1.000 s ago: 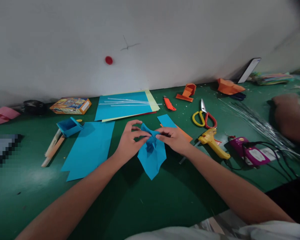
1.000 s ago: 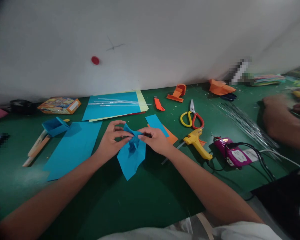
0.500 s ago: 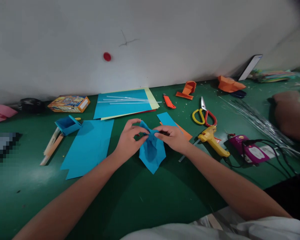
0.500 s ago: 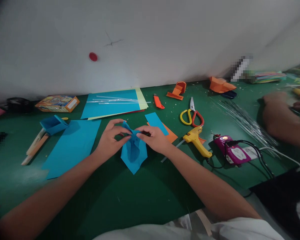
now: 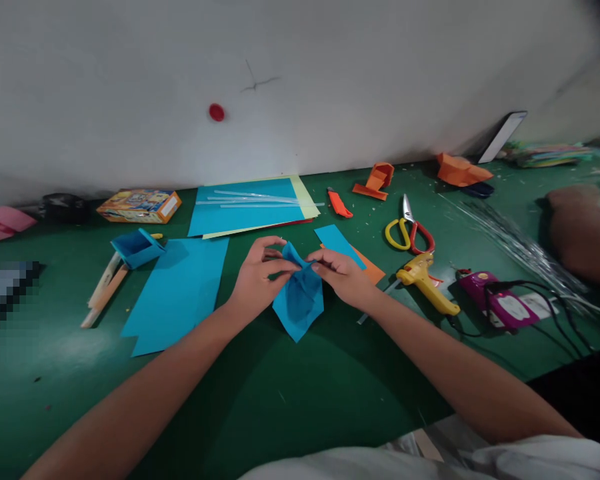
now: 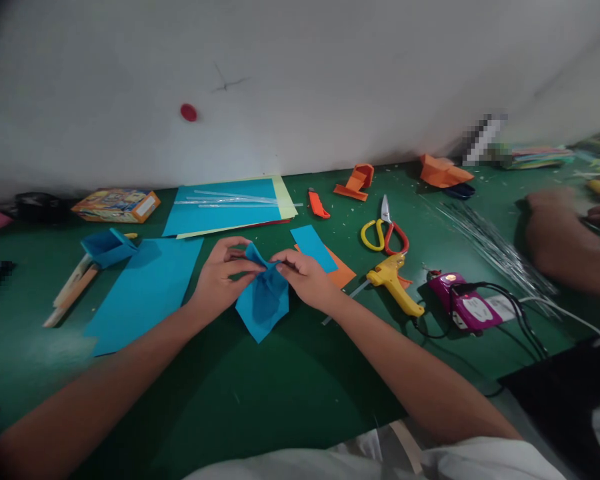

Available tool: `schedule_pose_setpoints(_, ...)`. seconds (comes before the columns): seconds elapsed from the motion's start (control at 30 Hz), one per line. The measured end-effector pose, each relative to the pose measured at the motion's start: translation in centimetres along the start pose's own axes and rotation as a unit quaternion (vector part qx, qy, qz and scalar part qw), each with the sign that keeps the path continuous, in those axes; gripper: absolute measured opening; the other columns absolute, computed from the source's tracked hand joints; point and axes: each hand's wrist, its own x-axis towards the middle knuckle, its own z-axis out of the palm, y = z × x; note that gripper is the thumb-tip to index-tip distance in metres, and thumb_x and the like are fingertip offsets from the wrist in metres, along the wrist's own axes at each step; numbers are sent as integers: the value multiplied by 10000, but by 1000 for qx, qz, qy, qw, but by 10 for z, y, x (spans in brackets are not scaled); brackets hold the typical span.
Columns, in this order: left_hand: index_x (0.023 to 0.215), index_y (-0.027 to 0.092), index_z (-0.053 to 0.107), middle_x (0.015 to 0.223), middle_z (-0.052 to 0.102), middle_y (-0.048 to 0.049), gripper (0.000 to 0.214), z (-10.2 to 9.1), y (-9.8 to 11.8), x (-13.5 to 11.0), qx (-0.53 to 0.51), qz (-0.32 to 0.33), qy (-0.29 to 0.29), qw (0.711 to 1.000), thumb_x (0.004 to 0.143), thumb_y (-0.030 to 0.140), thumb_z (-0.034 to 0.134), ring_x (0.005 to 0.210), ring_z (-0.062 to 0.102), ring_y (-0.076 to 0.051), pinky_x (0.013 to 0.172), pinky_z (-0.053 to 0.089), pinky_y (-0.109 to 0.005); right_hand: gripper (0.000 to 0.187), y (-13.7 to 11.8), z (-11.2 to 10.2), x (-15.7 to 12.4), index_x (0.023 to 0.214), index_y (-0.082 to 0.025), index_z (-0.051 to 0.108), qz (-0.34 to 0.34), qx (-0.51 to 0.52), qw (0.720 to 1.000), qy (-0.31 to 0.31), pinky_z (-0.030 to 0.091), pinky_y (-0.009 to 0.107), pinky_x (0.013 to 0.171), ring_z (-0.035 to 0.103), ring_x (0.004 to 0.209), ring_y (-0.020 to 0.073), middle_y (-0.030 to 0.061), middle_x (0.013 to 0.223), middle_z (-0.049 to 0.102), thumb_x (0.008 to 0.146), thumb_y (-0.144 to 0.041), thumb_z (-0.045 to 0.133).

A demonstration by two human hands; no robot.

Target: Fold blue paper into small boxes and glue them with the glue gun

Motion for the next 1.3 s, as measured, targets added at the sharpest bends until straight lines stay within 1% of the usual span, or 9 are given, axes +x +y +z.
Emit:
schedule_pose_setpoints(0.1, 888, 266, 771, 1312, 510, -46, 135, 0, 0, -1, 7, 1, -3, 1000, 886, 184, 664, 974, 674, -193, 902, 601, -427, 175, 1, 2, -1, 1055, -244, 650, 2, 1, 1000, -2, 484, 316, 686, 620, 802, 187, 31, 939, 679, 953, -314, 527)
schedule_pose_setpoints(0.3, 999, 227, 628, 1246, 553, -79, 159, -1, 9, -1, -11, 2, -1, 1000, 875, 128, 638, 1187, 594, -245, 817, 605, -342, 336, -2, 11, -1, 1146, -245, 588, 0, 60, 998, 7, 510, 358, 842, 621, 1049, 223, 74, 1147, 648, 842, -333, 701)
schedule_pose_setpoints(0.43, 1142, 250, 488, 1287, 530, -86, 348, 3, 10, -4, -89, -17, 7, 996, 858, 149, 662, 1070, 636, -206, 747, 594, -306, 204, -7, 15, 2, 1026, -237, 638, -10, 26, 1000, 12, 498, 354, 798, 632, 929, 211, 42, 1002, 672, 838, -305, 682)
schedule_pose_setpoints(0.6, 1279, 291, 410, 1370, 475, -90, 524, 7, 6, -7, -130, -40, 3, 991, 847, 178, 686, 981, 661, -170, 773, 589, -310, 140, -10, 13, 3, 946, -227, 662, 0, 13, 1000, 11, 468, 331, 722, 620, 833, 202, 27, 916, 682, 831, -307, 655)
schedule_pose_setpoints(0.73, 1290, 287, 427, 1357, 493, -88, 525, 5, 9, -6, -112, -81, -28, 990, 843, 235, 698, 935, 659, -166, 770, 592, -319, 95, -9, 13, 3, 871, -217, 646, 1, 8, 1000, 17, 444, 318, 694, 602, 799, 197, 16, 847, 656, 813, -293, 638)
schedule_pose_setpoints(0.83, 1246, 265, 464, 1234, 573, -71, 481, 1, 12, -4, -89, -116, -62, 987, 831, 276, 707, 901, 659, -173, 754, 593, -324, 103, -6, 12, 3, 874, -212, 650, 6, 11, 1000, 20, 440, 313, 681, 608, 796, 197, 15, 847, 656, 812, -293, 636)
schedule_pose_setpoints(1.0, 1011, 217, 537, 952, 633, -16, 263, -5, 12, -2, -62, -138, -71, 986, 812, 280, 698, 731, 636, -144, 634, 546, -280, 123, 1, 11, 4, 908, -215, 661, 8, 18, 1000, 22, 472, 322, 719, 633, 834, 201, 22, 897, 689, 809, -284, 644)
schedule_pose_setpoints(1.1, 860, 206, 614, 848, 662, -5, 115, -7, 12, -1, -34, -126, -88, 987, 822, 284, 689, 729, 636, -152, 635, 518, -274, 127, 3, 9, 5, 901, -216, 658, 4, 15, 1000, 27, 473, 324, 721, 627, 829, 198, 19, 895, 687, 802, -296, 649)
schedule_pose_setpoints(1.3, 879, 230, 727, 888, 757, -6, 103, -10, 18, -3, -9, -140, -111, 984, 865, 294, 648, 799, 699, -184, 690, 542, -288, 129, -1, 6, 6, 893, -214, 664, 1, -1, 1000, 22, 484, 321, 716, 628, 811, 191, 18, 883, 694, 803, -304, 651)
